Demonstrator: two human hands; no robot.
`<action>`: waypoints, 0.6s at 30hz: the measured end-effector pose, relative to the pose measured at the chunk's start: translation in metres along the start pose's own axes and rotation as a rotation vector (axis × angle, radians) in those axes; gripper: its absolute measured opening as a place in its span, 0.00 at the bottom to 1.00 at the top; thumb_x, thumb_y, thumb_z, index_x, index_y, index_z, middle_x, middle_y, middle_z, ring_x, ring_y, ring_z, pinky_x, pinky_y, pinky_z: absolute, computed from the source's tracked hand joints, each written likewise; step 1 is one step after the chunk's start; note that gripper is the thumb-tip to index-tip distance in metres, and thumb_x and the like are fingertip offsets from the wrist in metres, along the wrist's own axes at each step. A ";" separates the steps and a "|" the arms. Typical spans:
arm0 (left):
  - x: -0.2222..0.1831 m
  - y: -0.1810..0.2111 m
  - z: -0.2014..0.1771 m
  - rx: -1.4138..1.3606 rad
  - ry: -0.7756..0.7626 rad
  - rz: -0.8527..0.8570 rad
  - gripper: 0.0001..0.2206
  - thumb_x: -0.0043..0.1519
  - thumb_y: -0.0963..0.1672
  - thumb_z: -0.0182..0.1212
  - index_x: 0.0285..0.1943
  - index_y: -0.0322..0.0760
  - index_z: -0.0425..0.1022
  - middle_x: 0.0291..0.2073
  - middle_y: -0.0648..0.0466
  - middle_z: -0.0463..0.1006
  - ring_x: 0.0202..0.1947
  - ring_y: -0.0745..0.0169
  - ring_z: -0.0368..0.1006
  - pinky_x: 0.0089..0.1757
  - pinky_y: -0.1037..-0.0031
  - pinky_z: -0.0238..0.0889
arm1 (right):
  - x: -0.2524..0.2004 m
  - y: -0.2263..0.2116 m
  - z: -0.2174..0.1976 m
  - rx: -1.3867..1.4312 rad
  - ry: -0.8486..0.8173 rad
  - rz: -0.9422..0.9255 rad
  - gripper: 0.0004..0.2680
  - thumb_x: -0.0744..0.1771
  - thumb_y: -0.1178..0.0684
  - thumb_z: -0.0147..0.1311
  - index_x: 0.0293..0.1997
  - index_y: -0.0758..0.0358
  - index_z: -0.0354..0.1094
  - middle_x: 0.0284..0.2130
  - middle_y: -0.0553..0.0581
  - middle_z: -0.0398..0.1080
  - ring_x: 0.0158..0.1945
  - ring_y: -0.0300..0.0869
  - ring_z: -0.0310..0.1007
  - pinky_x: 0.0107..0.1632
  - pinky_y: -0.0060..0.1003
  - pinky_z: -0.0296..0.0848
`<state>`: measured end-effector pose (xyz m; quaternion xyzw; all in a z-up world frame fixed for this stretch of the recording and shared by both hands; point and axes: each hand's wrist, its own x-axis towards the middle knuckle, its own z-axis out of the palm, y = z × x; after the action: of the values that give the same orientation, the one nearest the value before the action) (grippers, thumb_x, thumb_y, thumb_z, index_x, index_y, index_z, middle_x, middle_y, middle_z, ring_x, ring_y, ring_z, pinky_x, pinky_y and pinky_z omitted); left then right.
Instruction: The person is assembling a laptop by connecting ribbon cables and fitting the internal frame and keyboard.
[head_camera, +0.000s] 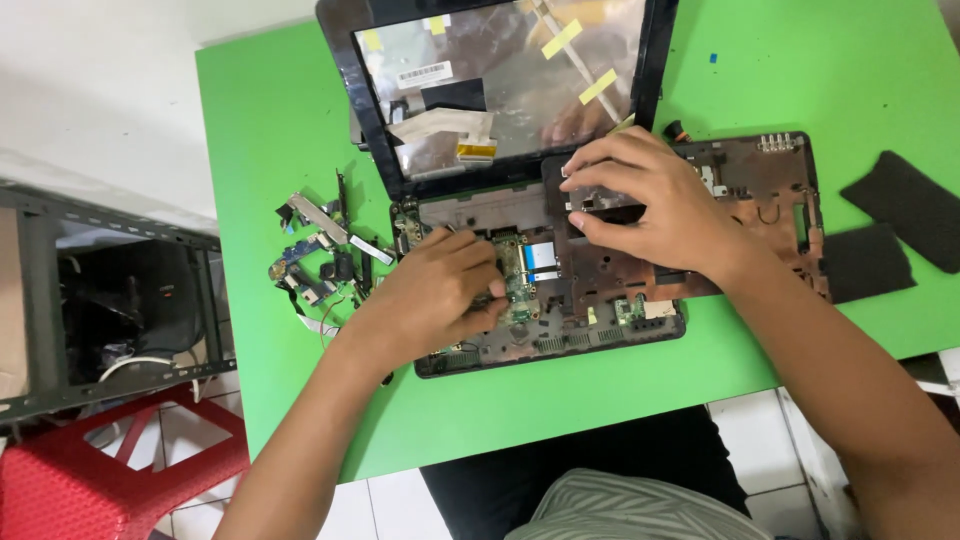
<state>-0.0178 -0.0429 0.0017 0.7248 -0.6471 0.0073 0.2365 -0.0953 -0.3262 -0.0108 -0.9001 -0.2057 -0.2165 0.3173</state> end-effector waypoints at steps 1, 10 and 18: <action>0.001 0.001 -0.004 0.000 -0.003 0.003 0.06 0.57 0.43 0.66 0.32 0.33 0.79 0.29 0.51 0.75 0.34 0.54 0.71 0.42 0.66 0.64 | 0.000 0.000 0.000 0.000 0.003 0.002 0.08 0.68 0.53 0.61 0.49 0.62 0.76 0.47 0.60 0.73 0.52 0.55 0.72 0.55 0.49 0.69; -0.006 -0.004 -0.043 -0.133 0.027 -0.151 0.02 0.59 0.38 0.67 0.38 0.31 0.81 0.33 0.49 0.78 0.39 0.53 0.74 0.45 0.68 0.68 | -0.008 -0.011 0.008 -0.138 -0.023 -0.033 0.06 0.68 0.55 0.60 0.47 0.62 0.76 0.45 0.60 0.75 0.50 0.53 0.73 0.53 0.47 0.69; -0.005 0.004 -0.040 -0.117 -0.108 -0.147 0.01 0.57 0.40 0.69 0.36 0.38 0.83 0.30 0.52 0.82 0.34 0.58 0.77 0.41 0.70 0.70 | -0.011 -0.060 0.036 -0.136 -0.106 -0.181 0.02 0.67 0.56 0.60 0.34 0.55 0.72 0.33 0.48 0.71 0.36 0.44 0.69 0.41 0.39 0.69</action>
<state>-0.0109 -0.0242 0.0368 0.7546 -0.6032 -0.0868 0.2433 -0.1249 -0.2620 -0.0131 -0.9074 -0.2875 -0.2098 0.2235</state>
